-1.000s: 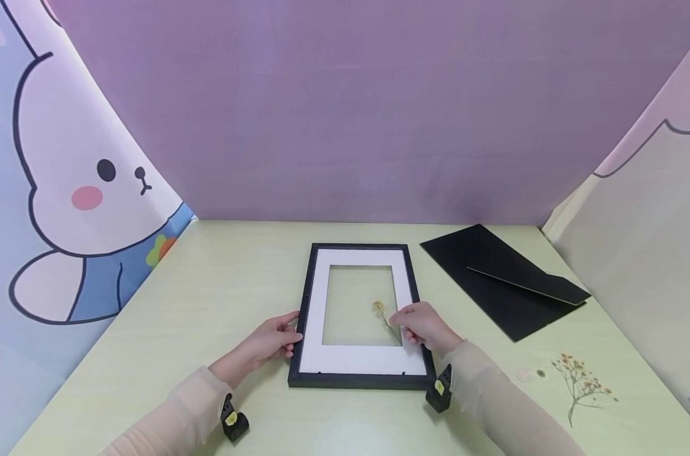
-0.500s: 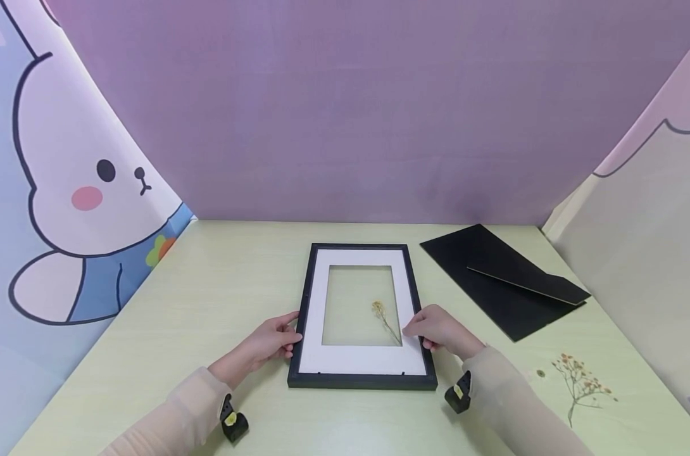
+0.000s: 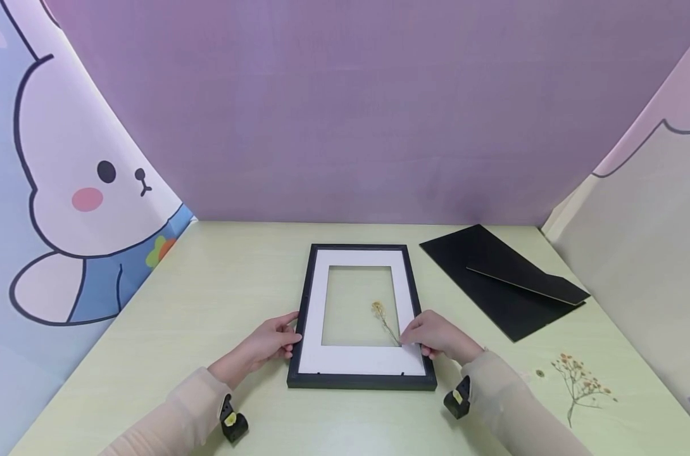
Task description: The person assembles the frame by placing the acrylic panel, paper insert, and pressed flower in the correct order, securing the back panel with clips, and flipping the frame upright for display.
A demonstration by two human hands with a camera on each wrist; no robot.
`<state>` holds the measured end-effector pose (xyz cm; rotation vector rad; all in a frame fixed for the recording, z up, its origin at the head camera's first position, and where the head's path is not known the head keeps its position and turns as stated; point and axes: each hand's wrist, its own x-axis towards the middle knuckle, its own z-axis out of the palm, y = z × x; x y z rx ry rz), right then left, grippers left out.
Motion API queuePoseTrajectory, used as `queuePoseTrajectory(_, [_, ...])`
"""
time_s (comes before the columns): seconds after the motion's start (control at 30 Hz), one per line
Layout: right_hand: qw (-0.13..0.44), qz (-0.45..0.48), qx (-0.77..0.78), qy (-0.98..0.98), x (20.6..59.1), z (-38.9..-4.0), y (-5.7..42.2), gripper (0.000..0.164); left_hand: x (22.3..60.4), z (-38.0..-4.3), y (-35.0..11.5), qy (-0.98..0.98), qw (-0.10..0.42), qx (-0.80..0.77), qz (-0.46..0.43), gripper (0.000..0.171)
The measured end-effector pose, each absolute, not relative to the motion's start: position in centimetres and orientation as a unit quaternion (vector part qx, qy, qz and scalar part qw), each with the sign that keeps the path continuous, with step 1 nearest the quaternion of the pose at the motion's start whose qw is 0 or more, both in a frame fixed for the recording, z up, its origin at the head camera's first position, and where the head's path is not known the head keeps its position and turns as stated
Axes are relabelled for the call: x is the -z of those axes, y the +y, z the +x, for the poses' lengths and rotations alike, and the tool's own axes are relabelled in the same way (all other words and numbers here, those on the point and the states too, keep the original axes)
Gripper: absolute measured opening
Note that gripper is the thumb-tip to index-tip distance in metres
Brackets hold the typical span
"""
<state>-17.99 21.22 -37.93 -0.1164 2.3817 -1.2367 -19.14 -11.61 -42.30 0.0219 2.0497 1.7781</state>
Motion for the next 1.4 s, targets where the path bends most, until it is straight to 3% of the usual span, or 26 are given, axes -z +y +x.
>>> queuePoseTrajectory(0.33, [0.225, -0.047, 0.455, 0.861, 38.2, -18.1, 21.2, 0.014, 42.3, -19.2, -11.6, 0.739, 0.215, -0.638, 0.002, 0.061])
queuePoseTrajectory(0.67, [0.110, -0.029, 0.336, 0.935, 38.8, -18.3, 19.4, 0.011, 42.1, -19.0, -11.5, 0.740, 0.210, -0.639, 0.004, 0.061])
queuePoseTrajectory(1.07, [0.103, -0.014, 0.303, 0.947, 38.9, -18.3, 18.9, 0.020, 42.1, -19.1, -11.5, 0.738, 0.211, -0.641, 0.005, 0.061])
queuePoseTrajectory(1.4, [0.122, -0.013, 0.404, 0.906, 38.2, -17.9, 21.2, 0.016, 42.0, -19.0, -11.4, 0.742, 0.209, -0.637, 0.000, 0.061])
